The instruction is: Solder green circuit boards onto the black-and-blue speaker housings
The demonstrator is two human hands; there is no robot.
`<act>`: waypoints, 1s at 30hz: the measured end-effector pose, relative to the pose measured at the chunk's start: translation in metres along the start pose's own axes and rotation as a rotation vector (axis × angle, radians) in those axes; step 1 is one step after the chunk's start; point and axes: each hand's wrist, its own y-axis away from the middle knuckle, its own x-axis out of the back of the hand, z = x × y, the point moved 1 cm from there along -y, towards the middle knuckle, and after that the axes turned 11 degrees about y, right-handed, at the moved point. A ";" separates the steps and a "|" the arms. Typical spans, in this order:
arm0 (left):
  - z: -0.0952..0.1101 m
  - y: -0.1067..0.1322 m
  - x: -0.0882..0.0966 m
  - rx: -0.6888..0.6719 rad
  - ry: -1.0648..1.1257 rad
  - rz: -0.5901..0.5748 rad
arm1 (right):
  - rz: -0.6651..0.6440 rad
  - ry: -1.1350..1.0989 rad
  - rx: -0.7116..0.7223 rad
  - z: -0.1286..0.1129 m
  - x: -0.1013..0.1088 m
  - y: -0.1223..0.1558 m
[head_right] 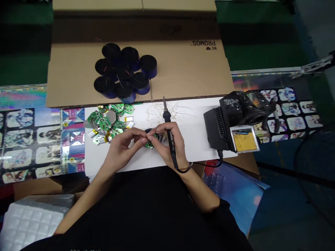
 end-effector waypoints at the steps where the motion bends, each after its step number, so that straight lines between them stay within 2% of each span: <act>1: 0.000 0.000 0.000 -0.006 -0.008 -0.003 | 0.004 0.017 0.002 0.000 0.001 0.000; 11: -0.007 0.001 0.000 -0.059 0.090 0.057 | 0.029 0.045 0.054 0.002 -0.001 0.000; 16: -0.006 0.002 0.000 0.001 0.132 0.063 | -0.009 0.075 0.096 0.005 0.000 0.003; 24: -0.006 -0.001 0.007 0.070 0.063 -0.023 | -0.088 0.195 0.211 0.006 0.013 0.003; 30: -0.004 -0.003 0.009 -0.026 -0.029 -0.084 | -0.121 0.275 0.278 0.005 0.015 0.000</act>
